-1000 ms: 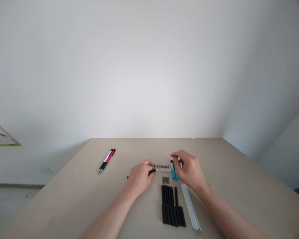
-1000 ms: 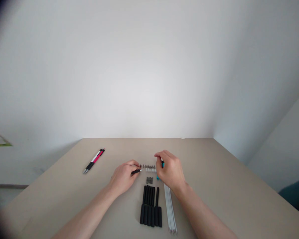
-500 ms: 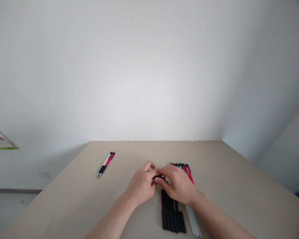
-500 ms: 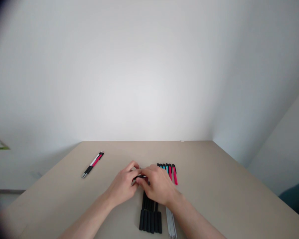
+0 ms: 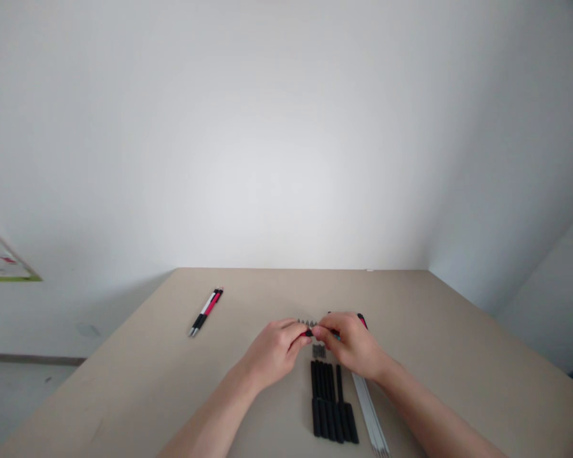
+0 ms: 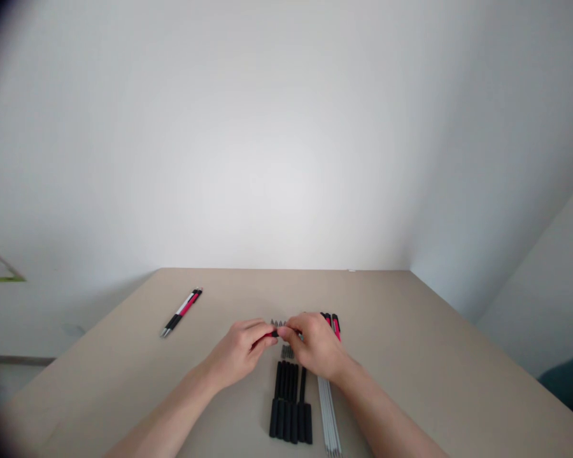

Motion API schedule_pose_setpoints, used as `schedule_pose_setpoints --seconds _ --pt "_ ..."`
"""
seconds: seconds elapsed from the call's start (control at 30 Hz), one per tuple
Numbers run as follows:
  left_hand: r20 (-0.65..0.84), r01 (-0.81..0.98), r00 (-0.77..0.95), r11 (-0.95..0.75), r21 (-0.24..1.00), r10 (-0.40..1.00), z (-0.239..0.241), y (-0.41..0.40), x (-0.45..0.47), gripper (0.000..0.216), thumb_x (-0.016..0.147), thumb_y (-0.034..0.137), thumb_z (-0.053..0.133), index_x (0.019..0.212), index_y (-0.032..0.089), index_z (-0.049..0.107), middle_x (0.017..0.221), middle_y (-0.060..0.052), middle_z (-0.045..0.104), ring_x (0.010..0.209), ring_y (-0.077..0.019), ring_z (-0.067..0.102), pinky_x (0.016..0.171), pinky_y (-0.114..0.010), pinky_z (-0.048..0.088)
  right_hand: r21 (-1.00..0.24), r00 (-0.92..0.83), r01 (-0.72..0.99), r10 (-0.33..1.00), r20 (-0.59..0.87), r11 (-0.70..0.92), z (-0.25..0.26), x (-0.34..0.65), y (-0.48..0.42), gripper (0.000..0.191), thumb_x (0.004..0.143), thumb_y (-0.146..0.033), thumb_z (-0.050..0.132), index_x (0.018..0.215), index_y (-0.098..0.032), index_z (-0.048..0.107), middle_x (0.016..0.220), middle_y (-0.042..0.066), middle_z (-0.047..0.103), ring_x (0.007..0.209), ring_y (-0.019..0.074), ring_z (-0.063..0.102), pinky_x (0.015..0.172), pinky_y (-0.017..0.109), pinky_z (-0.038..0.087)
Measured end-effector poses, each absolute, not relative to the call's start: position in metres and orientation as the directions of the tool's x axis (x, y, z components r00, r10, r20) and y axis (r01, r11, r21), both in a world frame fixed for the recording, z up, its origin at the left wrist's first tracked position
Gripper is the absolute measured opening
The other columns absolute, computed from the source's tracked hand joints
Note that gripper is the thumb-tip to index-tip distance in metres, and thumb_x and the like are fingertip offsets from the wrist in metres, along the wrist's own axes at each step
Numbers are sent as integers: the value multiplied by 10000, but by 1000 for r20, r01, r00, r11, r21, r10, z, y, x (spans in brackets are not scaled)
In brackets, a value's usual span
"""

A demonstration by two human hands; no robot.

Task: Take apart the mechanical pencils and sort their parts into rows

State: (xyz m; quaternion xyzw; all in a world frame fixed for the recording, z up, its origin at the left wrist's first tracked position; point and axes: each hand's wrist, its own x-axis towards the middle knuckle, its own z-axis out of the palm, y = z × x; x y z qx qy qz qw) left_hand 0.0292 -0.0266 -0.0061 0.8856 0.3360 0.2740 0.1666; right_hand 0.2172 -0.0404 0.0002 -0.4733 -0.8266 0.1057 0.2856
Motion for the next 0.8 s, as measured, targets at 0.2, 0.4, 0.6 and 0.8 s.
schedule_pose_setpoints --seconds 0.2,0.4,0.6,0.8 --pt "339 500 643 -712 493 687 -1 -28 27 257 929 242 409 763 171 593 694 1 569 659 -114 512 609 -203 357 -479 -420 655 808 412 585 7 217 -46 258 897 -276 465 721 -178 626 641 11 601 618 126 523 574 230 345" --pt "297 487 638 -671 559 711 2 -29 28 301 929 295 401 739 164 596 643 6 548 609 -110 470 580 -214 319 -471 -447 590 751 485 656 5 219 -46 262 914 -292 448 787 -177 645 646 32 580 650 144 517 590 252 357" --pt "268 466 629 -630 621 730 3 -30 27 333 913 319 406 664 149 548 574 33 449 546 -89 371 526 -212 257 -418 -484 554 687 542 720 5 219 -45 312 929 -330 410 832 -171 660 633 53 581 633 157 495 580 270 361" --pt "241 478 629 -612 629 739 4 -29 21 326 881 270 430 580 149 461 515 51 334 499 -81 296 476 -223 202 -396 -505 528 653 565 751 8 219 -45 260 918 -299 444 854 -175 663 645 51 595 636 156 496 584 264 365"
